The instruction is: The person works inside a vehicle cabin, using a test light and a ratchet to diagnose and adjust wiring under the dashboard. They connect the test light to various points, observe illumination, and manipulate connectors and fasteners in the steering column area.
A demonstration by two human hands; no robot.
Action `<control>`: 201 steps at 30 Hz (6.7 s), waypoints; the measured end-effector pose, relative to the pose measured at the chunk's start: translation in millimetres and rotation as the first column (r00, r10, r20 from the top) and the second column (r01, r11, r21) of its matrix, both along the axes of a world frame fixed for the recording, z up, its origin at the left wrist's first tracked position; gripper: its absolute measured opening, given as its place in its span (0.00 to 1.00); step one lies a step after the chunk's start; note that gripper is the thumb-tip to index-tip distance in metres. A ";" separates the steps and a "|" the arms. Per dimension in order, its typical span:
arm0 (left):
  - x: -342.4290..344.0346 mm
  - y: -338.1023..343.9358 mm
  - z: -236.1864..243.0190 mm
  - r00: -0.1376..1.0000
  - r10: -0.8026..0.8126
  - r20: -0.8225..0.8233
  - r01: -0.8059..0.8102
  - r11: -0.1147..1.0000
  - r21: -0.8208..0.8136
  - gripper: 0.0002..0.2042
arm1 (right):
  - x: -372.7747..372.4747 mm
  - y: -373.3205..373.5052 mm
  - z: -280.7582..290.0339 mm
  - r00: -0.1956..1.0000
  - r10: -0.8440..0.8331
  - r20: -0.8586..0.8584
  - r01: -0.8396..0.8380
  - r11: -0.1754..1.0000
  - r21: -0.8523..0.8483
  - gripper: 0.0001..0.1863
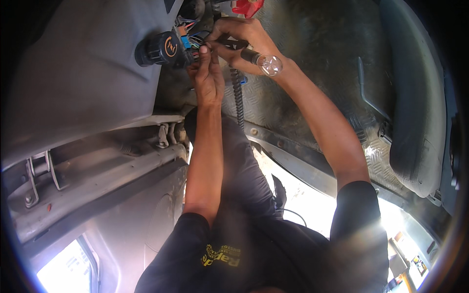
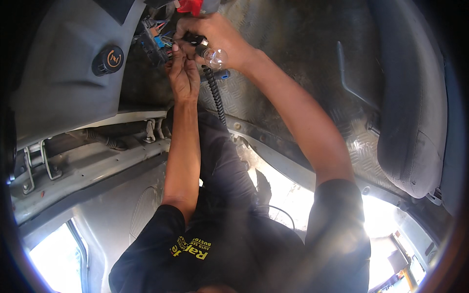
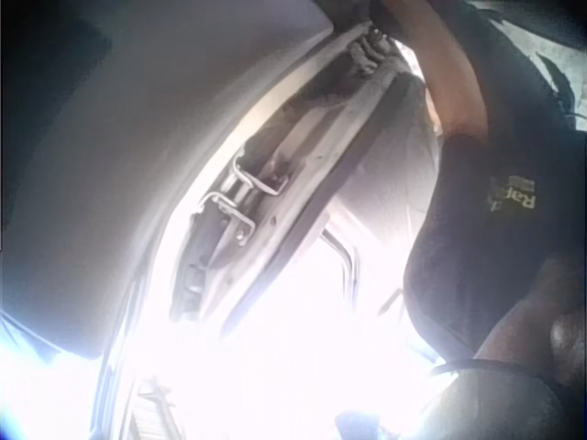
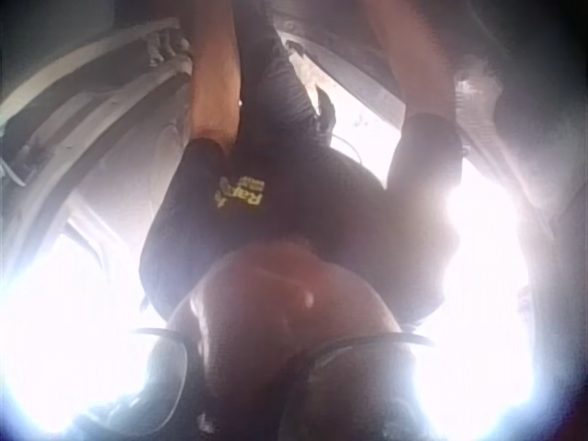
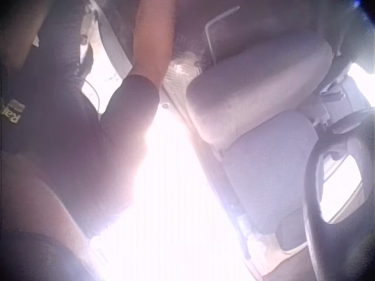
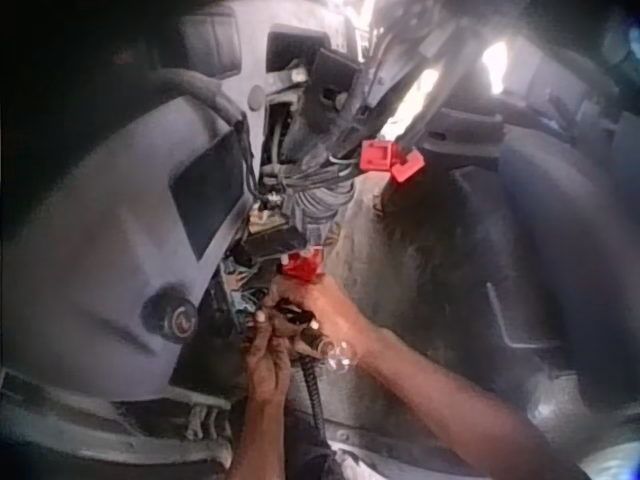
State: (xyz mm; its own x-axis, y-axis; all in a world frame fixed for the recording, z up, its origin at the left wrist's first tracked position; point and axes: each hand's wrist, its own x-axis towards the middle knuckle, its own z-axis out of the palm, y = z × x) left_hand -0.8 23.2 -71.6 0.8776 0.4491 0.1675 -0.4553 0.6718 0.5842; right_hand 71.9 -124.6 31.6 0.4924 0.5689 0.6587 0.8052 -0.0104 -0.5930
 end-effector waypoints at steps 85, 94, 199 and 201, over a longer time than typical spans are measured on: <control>6.2 -2.8 -2.7 0.997 0.055 -0.053 -0.057 0.998 -0.037 0.10 | 3.5 -2.6 2.0 0.903 0.074 -0.423 -0.059 0.997 0.049 0.09; 3.8 -3.8 2.9 0.998 0.040 -0.047 -0.043 0.996 -0.082 0.05 | 7.1 -1.2 -2.5 0.929 -0.040 -0.369 0.029 0.999 -0.036 0.09; -14.9 -21.7 5.7 0.980 -0.110 -0.166 0.125 0.989 0.084 0.09 | -15.6 -1.9 -9.7 0.811 -0.122 -0.572 0.126 0.991 -0.031 0.21; -15.7 -16.5 1.0 0.979 -0.099 -0.181 0.123 0.985 0.124 0.08 | -16.9 2.6 -0.1 0.791 -0.082 -0.606 0.090 0.996 -0.017 0.20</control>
State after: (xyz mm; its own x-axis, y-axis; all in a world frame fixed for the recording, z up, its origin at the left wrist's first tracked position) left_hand -16.5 6.7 -70.6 0.9416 0.3311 0.0607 -0.2664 0.6227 0.7357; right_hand 55.0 -122.0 31.4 0.8392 0.4992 0.2158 0.2776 -0.0520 -0.9593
